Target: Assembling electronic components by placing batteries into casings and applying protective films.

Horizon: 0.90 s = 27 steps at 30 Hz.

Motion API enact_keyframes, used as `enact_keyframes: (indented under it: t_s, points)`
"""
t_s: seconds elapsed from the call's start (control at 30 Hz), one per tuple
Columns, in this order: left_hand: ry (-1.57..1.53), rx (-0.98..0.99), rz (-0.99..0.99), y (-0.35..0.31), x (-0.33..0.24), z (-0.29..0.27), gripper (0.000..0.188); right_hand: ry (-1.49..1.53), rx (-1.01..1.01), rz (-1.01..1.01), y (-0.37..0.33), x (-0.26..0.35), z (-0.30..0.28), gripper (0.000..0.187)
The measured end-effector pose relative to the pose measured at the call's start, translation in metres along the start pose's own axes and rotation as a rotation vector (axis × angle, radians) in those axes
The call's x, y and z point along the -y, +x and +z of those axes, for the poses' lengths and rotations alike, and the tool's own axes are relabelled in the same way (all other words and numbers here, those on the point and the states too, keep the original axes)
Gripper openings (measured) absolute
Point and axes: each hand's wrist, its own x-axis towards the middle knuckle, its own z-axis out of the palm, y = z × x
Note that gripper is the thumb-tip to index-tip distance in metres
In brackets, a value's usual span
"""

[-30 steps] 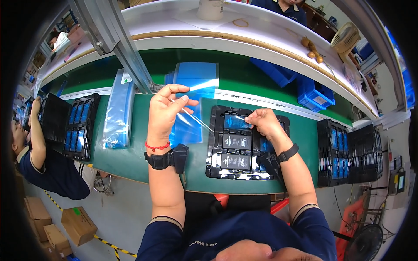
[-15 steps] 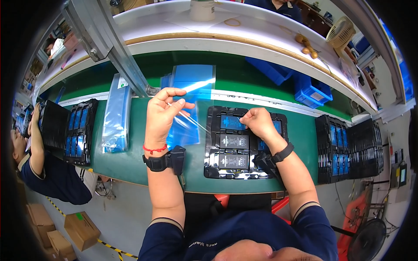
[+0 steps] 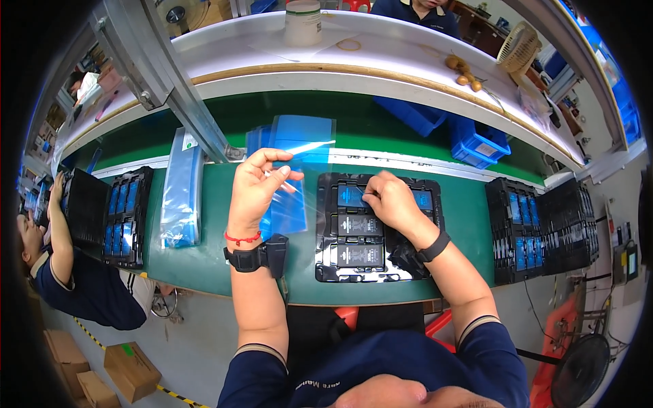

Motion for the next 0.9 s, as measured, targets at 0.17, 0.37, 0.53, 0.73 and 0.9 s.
enact_keyframes:
  t_s: [0.17,0.37,0.53,0.73,0.9]
  points:
    - [0.004,0.005,0.013,0.002,-0.001,0.001,0.017,0.579,0.282,0.018,0.005,-0.01,-0.003,0.009]
    - [0.003,-0.002,0.001,0.0,-0.002,-0.001,0.016,1.017,0.22,0.41,0.007,-0.016,-0.013,0.011]
    - [0.016,-0.009,-0.01,0.0,-0.003,0.0,0.016,0.813,0.199,0.462,0.011,-0.023,-0.007,0.013]
    - [0.008,-0.005,-0.015,0.0,-0.002,0.0,0.016,0.714,0.204,0.543,0.013,-0.014,-0.009,0.011]
    - [0.01,0.003,0.0,0.001,0.001,-0.001,0.017,0.763,0.2,0.554,0.013,-0.013,-0.01,0.014]
